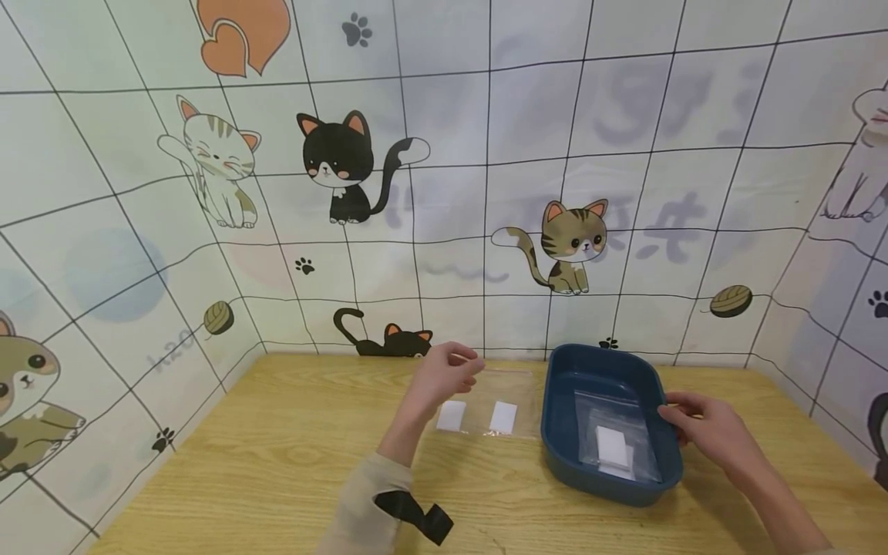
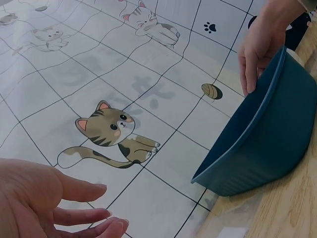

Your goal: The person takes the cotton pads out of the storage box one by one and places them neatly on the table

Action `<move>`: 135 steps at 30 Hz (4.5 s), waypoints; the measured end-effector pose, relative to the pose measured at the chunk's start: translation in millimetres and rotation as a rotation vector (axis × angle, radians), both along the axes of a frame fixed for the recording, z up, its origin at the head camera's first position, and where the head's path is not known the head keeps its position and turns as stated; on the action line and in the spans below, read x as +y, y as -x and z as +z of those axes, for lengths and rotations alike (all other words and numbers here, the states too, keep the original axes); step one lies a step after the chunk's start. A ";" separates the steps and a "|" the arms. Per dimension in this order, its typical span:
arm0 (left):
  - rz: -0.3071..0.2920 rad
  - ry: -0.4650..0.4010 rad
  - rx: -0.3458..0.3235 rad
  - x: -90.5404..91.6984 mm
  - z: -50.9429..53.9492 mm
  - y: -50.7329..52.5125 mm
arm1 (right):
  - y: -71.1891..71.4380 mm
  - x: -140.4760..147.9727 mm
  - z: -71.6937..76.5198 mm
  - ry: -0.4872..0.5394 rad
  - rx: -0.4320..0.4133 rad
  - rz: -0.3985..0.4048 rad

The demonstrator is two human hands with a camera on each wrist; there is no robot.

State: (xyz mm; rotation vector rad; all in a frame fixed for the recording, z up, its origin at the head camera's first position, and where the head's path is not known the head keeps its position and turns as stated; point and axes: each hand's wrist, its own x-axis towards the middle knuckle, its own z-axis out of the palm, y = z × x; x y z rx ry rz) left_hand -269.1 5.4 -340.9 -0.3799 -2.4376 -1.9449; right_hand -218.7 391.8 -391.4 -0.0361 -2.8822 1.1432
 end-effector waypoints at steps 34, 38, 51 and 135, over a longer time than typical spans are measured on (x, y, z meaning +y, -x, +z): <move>-0.135 0.017 0.059 38.4 21.0 -28.6 | 1.9 -0.6 0.4 0.005 0.002 -0.008; -0.202 -0.093 0.054 43.4 20.0 -28.4 | 1.7 -0.4 0.3 0.003 0.003 -0.008; -0.249 -0.122 0.005 61.3 13.5 -32.9 | 0.5 0.3 -0.7 0.012 0.013 -0.003; -0.052 0.162 -0.238 153.5 -38.1 -26.7 | -1.9 -2.3 -1.9 0.052 -0.004 -0.013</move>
